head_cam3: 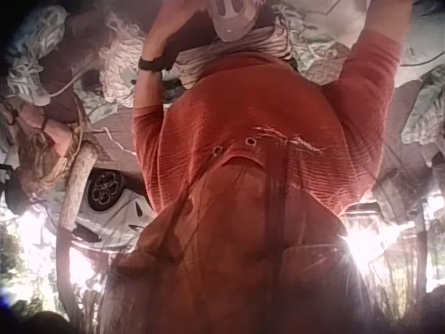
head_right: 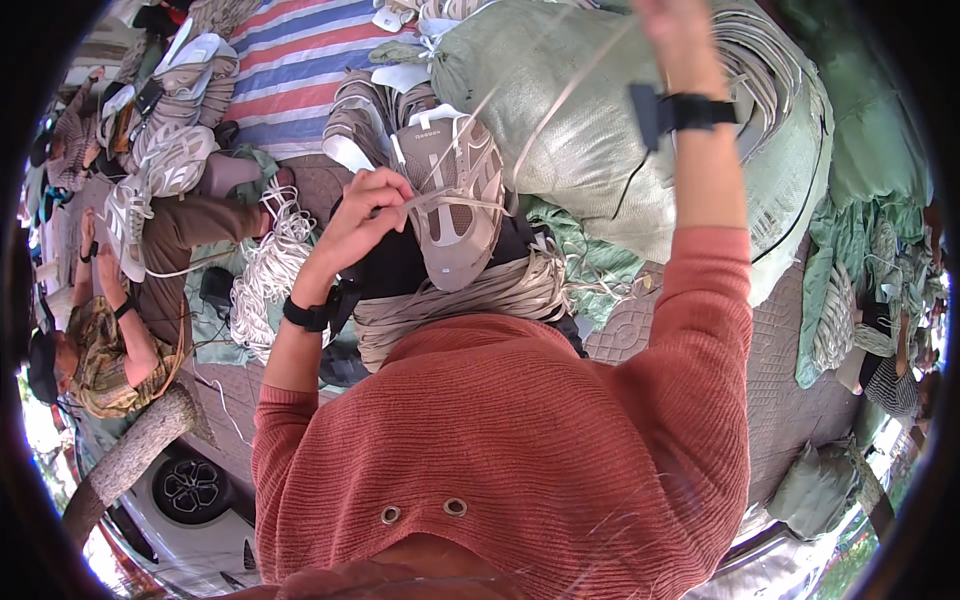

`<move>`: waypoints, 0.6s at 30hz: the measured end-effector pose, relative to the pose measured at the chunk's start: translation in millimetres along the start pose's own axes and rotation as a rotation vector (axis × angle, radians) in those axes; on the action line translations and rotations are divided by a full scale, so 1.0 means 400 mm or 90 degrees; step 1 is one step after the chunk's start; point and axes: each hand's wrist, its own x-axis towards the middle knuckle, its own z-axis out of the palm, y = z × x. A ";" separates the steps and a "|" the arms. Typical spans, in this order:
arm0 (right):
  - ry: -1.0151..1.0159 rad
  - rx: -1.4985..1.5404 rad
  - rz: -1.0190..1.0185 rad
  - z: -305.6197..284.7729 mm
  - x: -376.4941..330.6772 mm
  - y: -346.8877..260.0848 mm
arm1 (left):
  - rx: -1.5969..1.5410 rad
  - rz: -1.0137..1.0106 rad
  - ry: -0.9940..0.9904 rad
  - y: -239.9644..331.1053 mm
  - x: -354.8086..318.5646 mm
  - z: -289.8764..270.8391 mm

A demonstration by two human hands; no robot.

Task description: The person sits on a mat and repeatedly laces a beige sneaker with white laces, threading them through eyelets and pulling them tight. They handle the shoe and laces by hand, occasionally adjusting the shoe's position on their lap.

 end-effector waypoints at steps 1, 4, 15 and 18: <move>-0.393 0.185 0.032 -0.035 -0.009 -0.115 | -0.018 -0.007 0.030 -0.001 -0.003 -0.004; 0.169 0.144 -0.140 -0.129 0.019 -0.226 | -0.034 -0.001 0.072 -0.002 0.013 -0.011; -0.332 -0.424 -0.007 0.257 -0.402 0.284 | -0.077 -0.036 0.146 -0.023 -0.005 0.066; -0.533 -0.783 -0.174 0.333 -0.506 0.341 | -0.061 -0.036 0.189 -0.030 -0.008 0.087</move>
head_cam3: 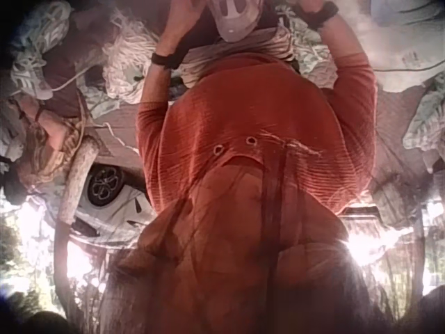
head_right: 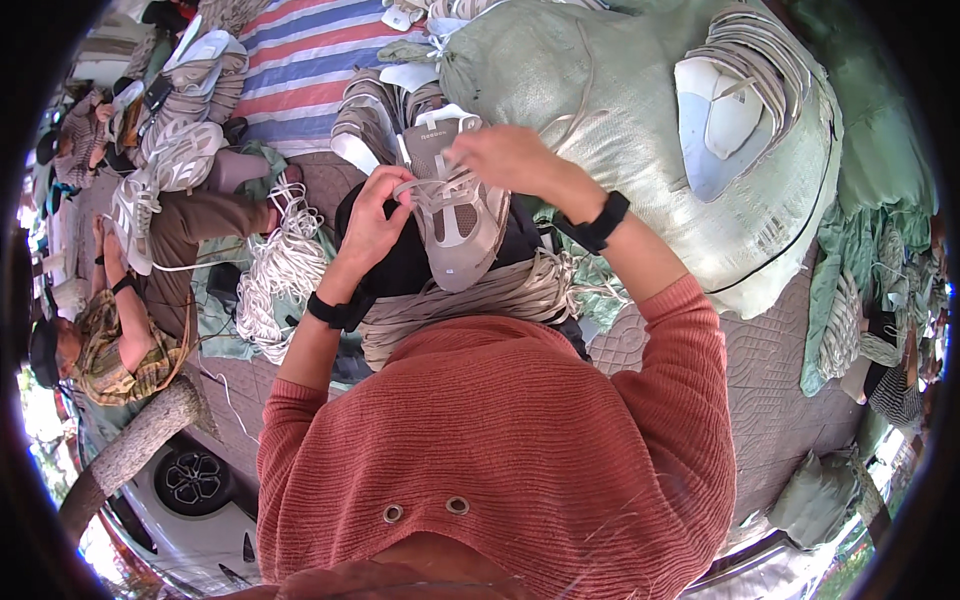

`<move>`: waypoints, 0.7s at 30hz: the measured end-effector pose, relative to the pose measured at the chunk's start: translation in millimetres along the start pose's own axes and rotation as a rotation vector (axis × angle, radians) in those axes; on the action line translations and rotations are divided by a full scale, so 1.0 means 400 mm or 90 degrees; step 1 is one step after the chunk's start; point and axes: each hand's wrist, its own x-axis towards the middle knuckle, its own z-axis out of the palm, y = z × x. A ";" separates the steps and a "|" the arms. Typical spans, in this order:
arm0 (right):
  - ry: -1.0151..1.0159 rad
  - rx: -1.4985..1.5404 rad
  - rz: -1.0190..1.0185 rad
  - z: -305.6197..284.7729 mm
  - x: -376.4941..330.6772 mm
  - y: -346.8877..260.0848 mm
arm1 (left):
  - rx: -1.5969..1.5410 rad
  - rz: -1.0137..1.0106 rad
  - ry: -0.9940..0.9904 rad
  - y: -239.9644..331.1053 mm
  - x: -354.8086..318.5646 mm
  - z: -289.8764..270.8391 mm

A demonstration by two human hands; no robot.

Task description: The person sits on a mat and repeatedly laces a beige sneaker with white laces, threading them through eyelets and pulling them tight. They handle the shoe and laces by hand, occasionally adjusting the shoe's position on their lap.

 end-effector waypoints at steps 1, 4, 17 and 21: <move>-0.040 -0.018 0.013 0.000 -0.003 -0.021 | 0.008 0.005 0.010 -0.005 0.001 0.005; -0.124 -0.068 -0.001 -0.030 0.002 -0.051 | 0.020 0.019 0.029 -0.002 0.009 0.012; -0.045 0.851 0.279 -0.075 0.073 0.065 | 0.029 -0.028 -0.032 0.000 0.025 0.009; 0.034 0.953 0.304 -0.137 0.068 0.147 | -0.013 -0.053 -0.031 -0.006 0.048 0.013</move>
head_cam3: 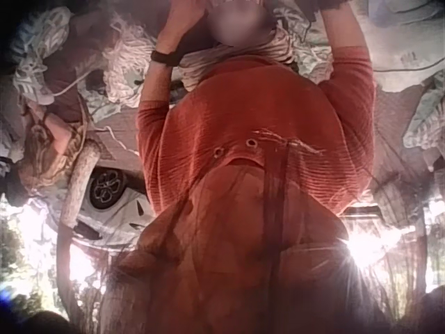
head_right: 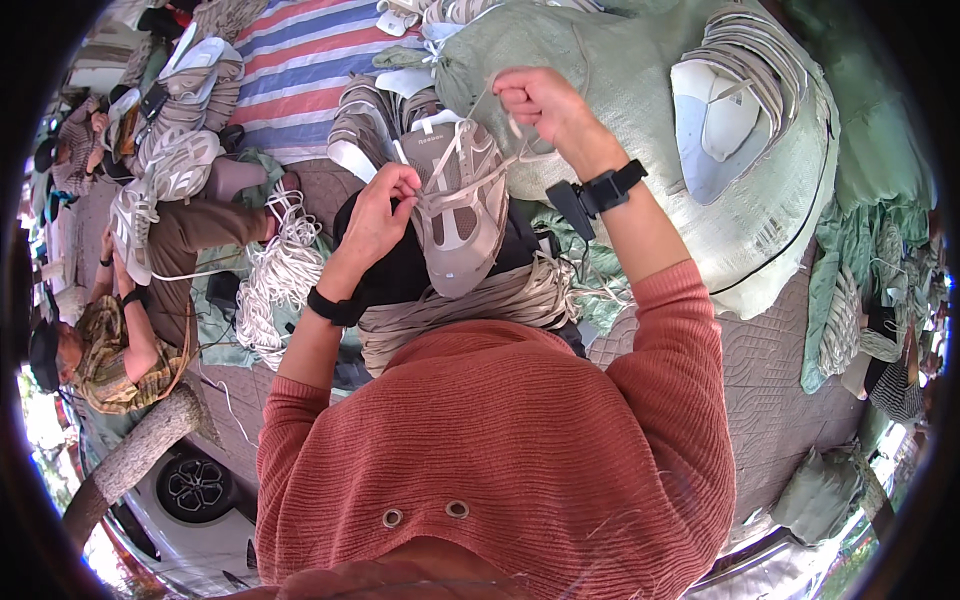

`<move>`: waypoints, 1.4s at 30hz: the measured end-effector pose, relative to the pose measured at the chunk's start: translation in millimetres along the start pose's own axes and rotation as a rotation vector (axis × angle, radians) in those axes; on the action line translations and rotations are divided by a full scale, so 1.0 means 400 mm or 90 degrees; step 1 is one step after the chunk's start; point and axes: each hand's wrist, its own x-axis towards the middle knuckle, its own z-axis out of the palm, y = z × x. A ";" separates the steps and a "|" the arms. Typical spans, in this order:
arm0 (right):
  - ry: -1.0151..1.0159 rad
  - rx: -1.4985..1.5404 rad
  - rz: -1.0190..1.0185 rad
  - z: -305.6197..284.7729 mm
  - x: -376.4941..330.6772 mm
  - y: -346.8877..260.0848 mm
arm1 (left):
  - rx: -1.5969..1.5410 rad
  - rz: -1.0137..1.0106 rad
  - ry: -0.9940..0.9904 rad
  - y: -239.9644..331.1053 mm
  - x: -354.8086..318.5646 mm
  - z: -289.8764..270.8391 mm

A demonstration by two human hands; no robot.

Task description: The person sits on a mat and repeatedly laces a beige sneaker with white laces, threading them through eyelets and pulling them tight. They handle the shoe and laces by hand, occasionally adjusting the shoe's position on their lap.

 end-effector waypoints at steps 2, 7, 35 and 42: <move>0.074 -0.150 -0.026 0.014 -0.030 0.008 | -0.014 -0.015 -0.002 0.006 0.008 -0.002; 0.158 -0.572 -0.117 -0.028 -0.079 0.077 | 0.230 0.032 0.006 0.032 0.046 0.037; -0.197 -0.161 -0.092 0.151 -0.174 0.093 | -0.049 -0.004 0.045 0.112 -0.033 -0.106; -0.044 -0.245 -0.131 0.113 -0.227 0.059 | -0.397 -0.173 -0.232 0.091 0.085 -0.019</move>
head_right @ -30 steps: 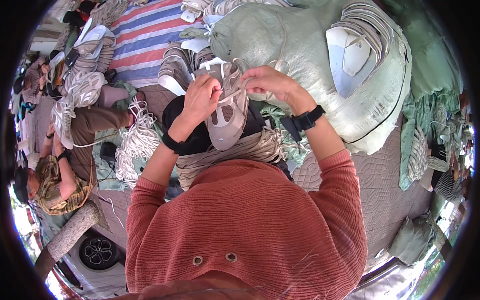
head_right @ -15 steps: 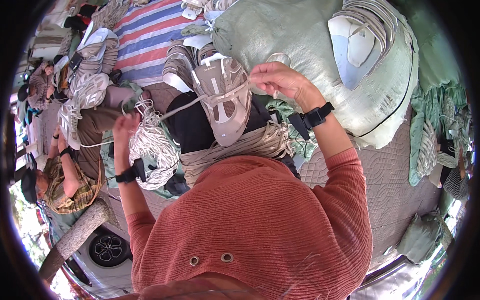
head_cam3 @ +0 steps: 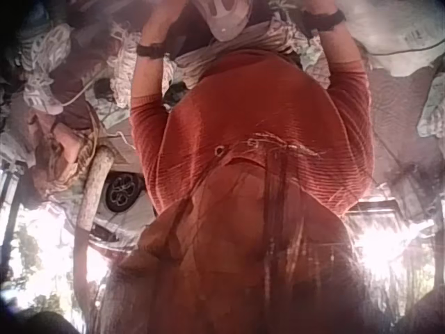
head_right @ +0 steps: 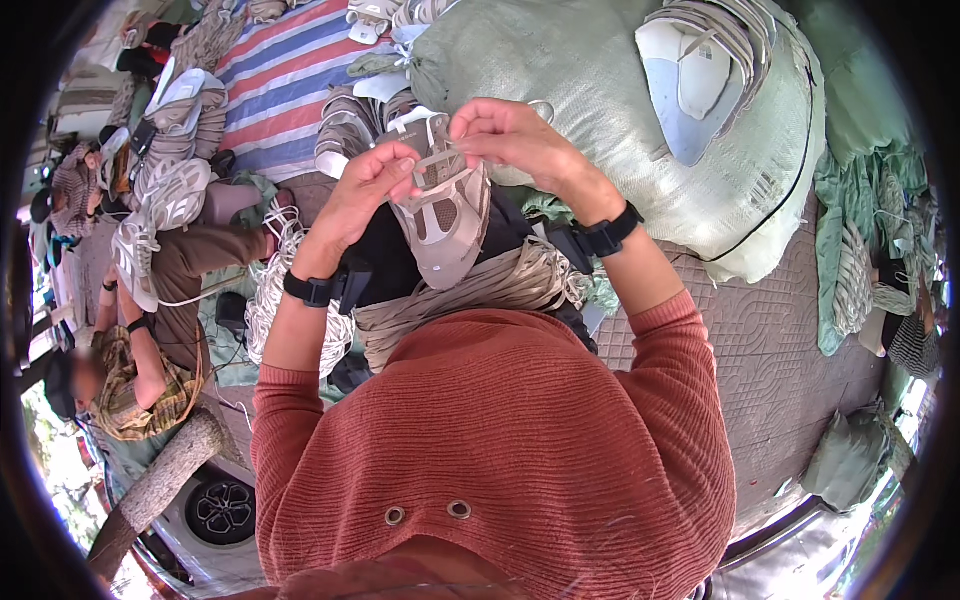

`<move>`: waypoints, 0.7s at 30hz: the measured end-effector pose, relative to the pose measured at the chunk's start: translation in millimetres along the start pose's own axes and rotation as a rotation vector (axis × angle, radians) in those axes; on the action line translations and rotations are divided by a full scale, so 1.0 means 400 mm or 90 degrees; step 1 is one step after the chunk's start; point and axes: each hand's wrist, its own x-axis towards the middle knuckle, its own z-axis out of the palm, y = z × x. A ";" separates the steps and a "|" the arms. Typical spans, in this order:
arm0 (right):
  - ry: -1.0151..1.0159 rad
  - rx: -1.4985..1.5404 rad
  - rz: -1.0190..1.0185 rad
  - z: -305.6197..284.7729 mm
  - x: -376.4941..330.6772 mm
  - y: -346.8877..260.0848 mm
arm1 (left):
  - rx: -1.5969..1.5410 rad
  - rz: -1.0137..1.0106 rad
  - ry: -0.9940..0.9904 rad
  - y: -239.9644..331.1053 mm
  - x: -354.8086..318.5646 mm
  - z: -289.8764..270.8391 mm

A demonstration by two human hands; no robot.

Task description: The person sits on a mat and repeatedly laces a beige sneaker with white laces, threading them through eyelets and pulling them tight. They handle the shoe and laces by hand, occasionally adjusting the shoe's position on their lap.

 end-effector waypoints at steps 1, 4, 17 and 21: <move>-0.004 -0.022 -0.019 -0.023 0.000 0.030 | 0.007 -0.021 -0.002 -0.002 0.001 -0.008; 0.003 -0.224 -0.019 -0.042 0.009 0.098 | 0.153 0.004 0.050 -0.035 0.005 -0.022; 0.172 -0.352 -0.245 0.024 0.073 0.216 | 0.657 0.268 0.206 -0.080 0.034 -0.001; 0.084 -0.427 -0.177 0.027 0.037 0.259 | 0.723 0.169 0.120 -0.073 0.023 0.043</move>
